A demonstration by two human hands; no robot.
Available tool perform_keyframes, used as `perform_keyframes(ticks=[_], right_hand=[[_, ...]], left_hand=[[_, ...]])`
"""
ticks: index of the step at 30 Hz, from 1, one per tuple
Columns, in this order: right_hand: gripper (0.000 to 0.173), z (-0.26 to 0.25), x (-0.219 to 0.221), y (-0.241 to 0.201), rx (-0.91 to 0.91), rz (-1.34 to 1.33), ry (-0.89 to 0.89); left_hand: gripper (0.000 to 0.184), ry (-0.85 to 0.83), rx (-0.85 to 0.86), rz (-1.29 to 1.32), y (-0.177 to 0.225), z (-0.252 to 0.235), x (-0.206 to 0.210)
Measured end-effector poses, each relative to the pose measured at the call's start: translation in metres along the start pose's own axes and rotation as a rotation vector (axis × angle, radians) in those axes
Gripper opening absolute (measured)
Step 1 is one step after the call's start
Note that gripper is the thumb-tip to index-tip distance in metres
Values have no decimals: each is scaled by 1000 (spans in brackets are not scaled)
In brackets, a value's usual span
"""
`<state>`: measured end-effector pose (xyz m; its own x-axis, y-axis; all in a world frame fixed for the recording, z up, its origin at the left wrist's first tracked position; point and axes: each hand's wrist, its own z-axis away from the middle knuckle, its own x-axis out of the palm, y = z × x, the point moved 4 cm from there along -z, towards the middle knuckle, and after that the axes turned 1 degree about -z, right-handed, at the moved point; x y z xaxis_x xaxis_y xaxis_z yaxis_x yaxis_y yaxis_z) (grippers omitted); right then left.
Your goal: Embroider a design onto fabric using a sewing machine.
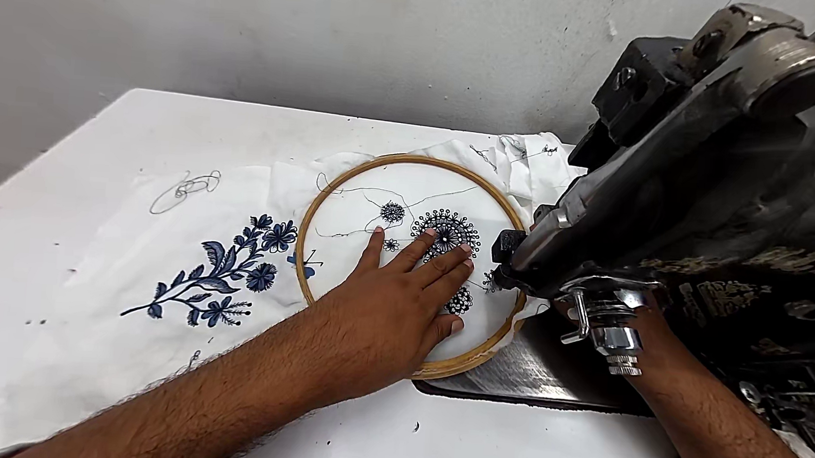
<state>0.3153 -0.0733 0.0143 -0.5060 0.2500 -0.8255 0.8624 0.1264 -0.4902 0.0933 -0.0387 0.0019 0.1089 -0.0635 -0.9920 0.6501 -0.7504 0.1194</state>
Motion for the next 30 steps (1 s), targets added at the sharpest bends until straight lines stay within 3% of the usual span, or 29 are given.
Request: perform_keyframes(ticks=[10,14,16,20,25,28,30], right_hand=[[19,-1,2,0,-31,-35,9],[26,-1,10,12,-162,-72,71],[26,0,39,55,-367,-102,253],[28,-4,34,67,-150,-57,-31],[26,-6,29,49,-193,-99,15],[25,-5,22,40,-7,-45,-91],[31,-3,34,60,-127,-56,-7]], left_hand=[[60,-50,-13,-9,2,4,-3],[60,-57,-7,-5,3,6,-4],[60,-62,-8,-18,3,6,-3],[60,-71,-7,-22,4,6,-3],[60,-79,-6,-21,4,7,-4],[60,-81,-6,-23,4,7,-5],[60,-79,-2,-28,5,7,-4]])
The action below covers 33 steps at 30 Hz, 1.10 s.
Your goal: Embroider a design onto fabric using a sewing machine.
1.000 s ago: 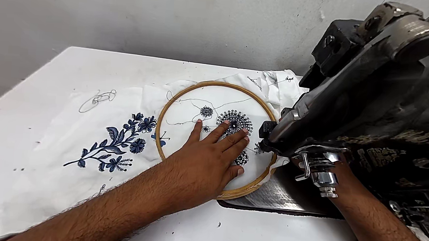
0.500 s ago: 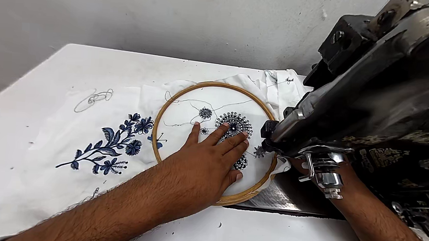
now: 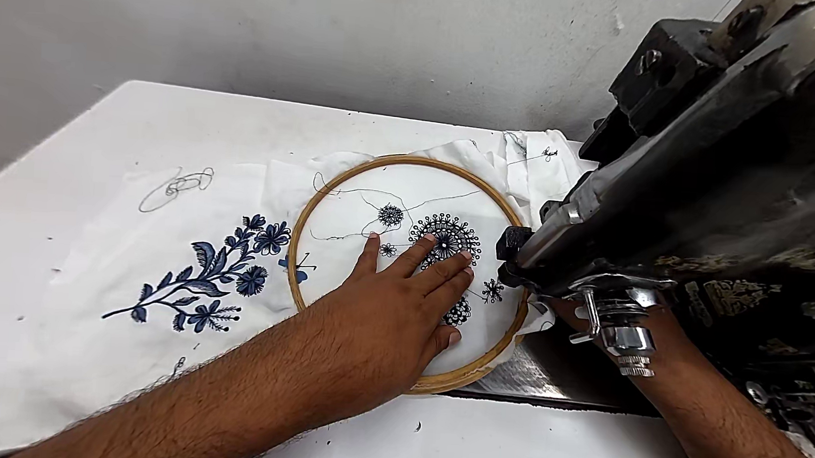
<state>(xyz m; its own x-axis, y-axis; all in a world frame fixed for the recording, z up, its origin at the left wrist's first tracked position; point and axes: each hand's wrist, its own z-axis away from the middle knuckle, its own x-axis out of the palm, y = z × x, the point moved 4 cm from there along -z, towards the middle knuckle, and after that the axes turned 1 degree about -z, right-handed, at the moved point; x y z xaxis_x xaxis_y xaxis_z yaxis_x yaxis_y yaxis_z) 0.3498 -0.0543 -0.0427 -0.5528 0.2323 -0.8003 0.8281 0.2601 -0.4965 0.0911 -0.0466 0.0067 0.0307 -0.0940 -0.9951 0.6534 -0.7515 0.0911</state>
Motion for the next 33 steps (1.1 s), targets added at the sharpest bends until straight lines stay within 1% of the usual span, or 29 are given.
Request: perform_keyframes(ticks=[2,3,4,5,6,7,8,9,10,11,12,13,15,20,25,27,29,30,31,32,33], right_hand=[[35,4,22,30,-101,68,57],[34,5,29,38,-106,112,77],[32,5,29,36,-69,148,64],[31,2,20,24,44,192,-55],[32,-5,6,6,218,221,-303],[28,4,17,21,-9,181,-7],[27,7,23,29,-189,115,181],[27,6,19,22,-275,59,257],[25,4,4,-1,-246,23,226],[23,-1,-19,-35,-97,23,80],[22,-4,-30,-56,-17,12,51],[22,-5,-34,-65,11,5,66],[20,-5,-34,-65,10,-2,80],[20,-7,-33,-60,56,47,31],[19,-9,-35,-64,-3,70,63],[19,-8,-36,-65,58,29,44],[22,-7,-31,-55,92,27,-15],[24,-4,-18,-33,1,66,18],[26,0,7,6,-184,101,188],[30,1,23,31,-261,127,227],[32,1,28,41,-285,137,225]], left_hand=[[60,7,3,4,1,0,1],[60,7,1,3,1,0,1],[60,8,0,3,1,0,1],[60,9,1,6,1,0,1],[60,12,2,7,1,0,1],[60,9,3,6,2,0,1],[60,7,3,4,2,0,1],[60,8,3,4,2,0,1],[60,8,1,5,2,0,1],[60,15,3,6,2,0,1],[60,20,5,7,2,1,2],[60,18,5,9,2,1,1],[60,19,10,7,3,0,1],[60,22,20,8,5,-1,2],[59,26,30,10,5,-1,3],[59,19,28,9,5,-1,1],[60,14,25,8,4,-1,1],[60,16,24,0,3,-1,1],[60,13,21,-12,2,-1,2],[60,15,20,-17,2,-1,2],[60,15,19,-15,2,-1,2]])
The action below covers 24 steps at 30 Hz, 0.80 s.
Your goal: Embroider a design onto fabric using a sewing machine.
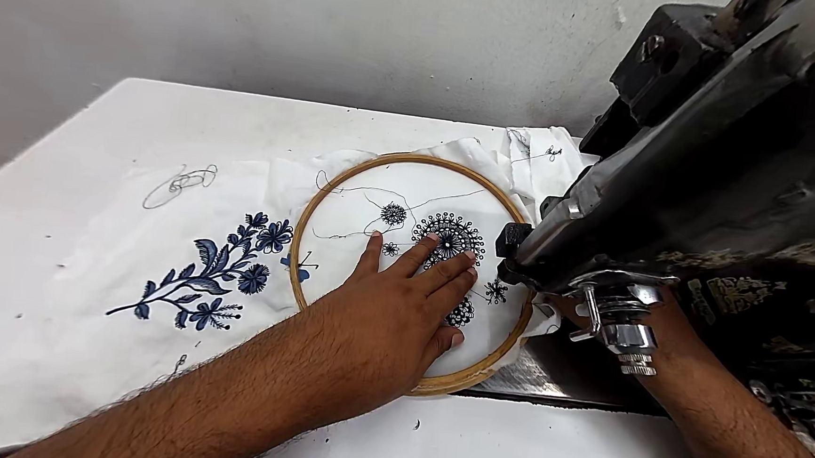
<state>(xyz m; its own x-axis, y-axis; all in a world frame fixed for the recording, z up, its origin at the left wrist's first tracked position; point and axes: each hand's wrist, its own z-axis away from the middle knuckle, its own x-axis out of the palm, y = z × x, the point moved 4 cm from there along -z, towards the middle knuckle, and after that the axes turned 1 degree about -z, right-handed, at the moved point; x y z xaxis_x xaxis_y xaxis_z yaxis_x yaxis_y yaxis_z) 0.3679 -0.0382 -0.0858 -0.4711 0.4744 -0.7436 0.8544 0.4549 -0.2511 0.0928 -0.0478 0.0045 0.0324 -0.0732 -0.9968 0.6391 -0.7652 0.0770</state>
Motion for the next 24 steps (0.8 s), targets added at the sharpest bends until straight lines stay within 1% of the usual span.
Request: perform_keyframes(ticks=[1,2,3,4,5,8,10,15,20,24], right_hand=[[31,-4,-6,-7,19,-9,-9],[27,-15,-23,-28,87,-33,-47],[24,-35,-50,-58,241,-55,-206],[22,-47,-64,-77,324,-87,-233],[21,-51,-70,-86,339,-100,-207],[20,-49,-70,-86,255,-129,-121],[21,-49,-69,-86,223,-130,-105],[19,-49,-70,-88,265,-162,-123],[18,-50,-72,-83,379,-148,-178],[19,-51,-71,-85,340,-162,-156]], left_hand=[[60,-5,-1,5,0,0,0],[60,-4,-3,12,1,0,0],[59,4,-2,26,1,-1,-1],[59,16,-2,32,2,-1,-1],[59,25,1,35,2,-2,0],[59,47,4,31,2,-2,1],[59,43,2,30,2,-2,0],[60,17,-6,26,2,0,-2],[59,41,10,32,4,-2,1],[59,24,9,34,2,-1,0]])
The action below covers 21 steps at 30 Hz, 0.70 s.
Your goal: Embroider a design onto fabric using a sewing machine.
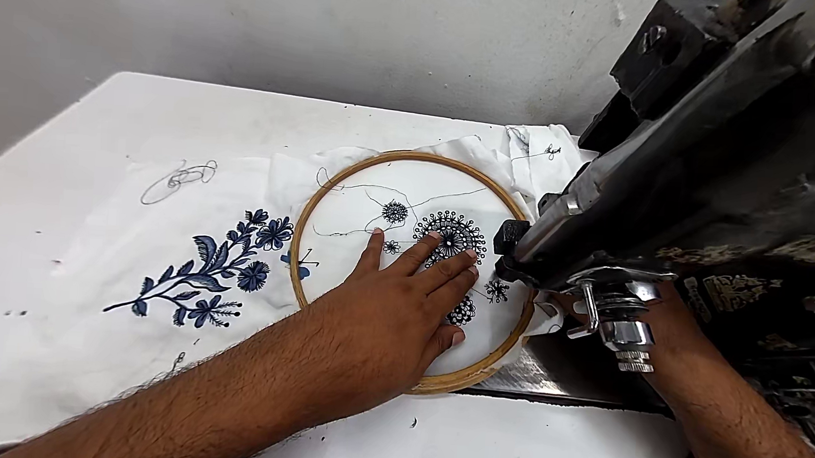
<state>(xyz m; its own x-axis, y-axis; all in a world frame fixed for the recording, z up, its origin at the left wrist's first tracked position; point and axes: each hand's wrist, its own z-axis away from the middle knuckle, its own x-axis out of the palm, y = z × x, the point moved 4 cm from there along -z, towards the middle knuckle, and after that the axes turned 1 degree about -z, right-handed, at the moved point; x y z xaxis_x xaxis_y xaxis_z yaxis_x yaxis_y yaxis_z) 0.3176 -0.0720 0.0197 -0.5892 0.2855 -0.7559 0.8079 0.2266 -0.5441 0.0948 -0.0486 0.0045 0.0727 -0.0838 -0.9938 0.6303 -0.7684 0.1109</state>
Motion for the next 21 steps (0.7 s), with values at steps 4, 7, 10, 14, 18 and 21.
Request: perform_keyframes(ticks=[4,7,10,14,18,21], right_hand=[[21,3,1,-3,-39,4,12],[23,2,7,10,-9,25,-22],[26,-2,20,36,-134,23,-27],[25,-1,20,32,-100,66,-25],[26,-5,22,35,-98,120,-49],[26,-6,22,34,-129,107,-35]], left_hand=[[60,-9,-11,-9,-1,1,-2],[60,-18,-16,-14,-2,2,-1],[60,-28,-16,-20,-2,3,-3],[59,-50,-21,-22,-1,4,-4],[59,-67,-22,-29,0,5,-5],[59,-77,-25,-24,1,6,-5]])
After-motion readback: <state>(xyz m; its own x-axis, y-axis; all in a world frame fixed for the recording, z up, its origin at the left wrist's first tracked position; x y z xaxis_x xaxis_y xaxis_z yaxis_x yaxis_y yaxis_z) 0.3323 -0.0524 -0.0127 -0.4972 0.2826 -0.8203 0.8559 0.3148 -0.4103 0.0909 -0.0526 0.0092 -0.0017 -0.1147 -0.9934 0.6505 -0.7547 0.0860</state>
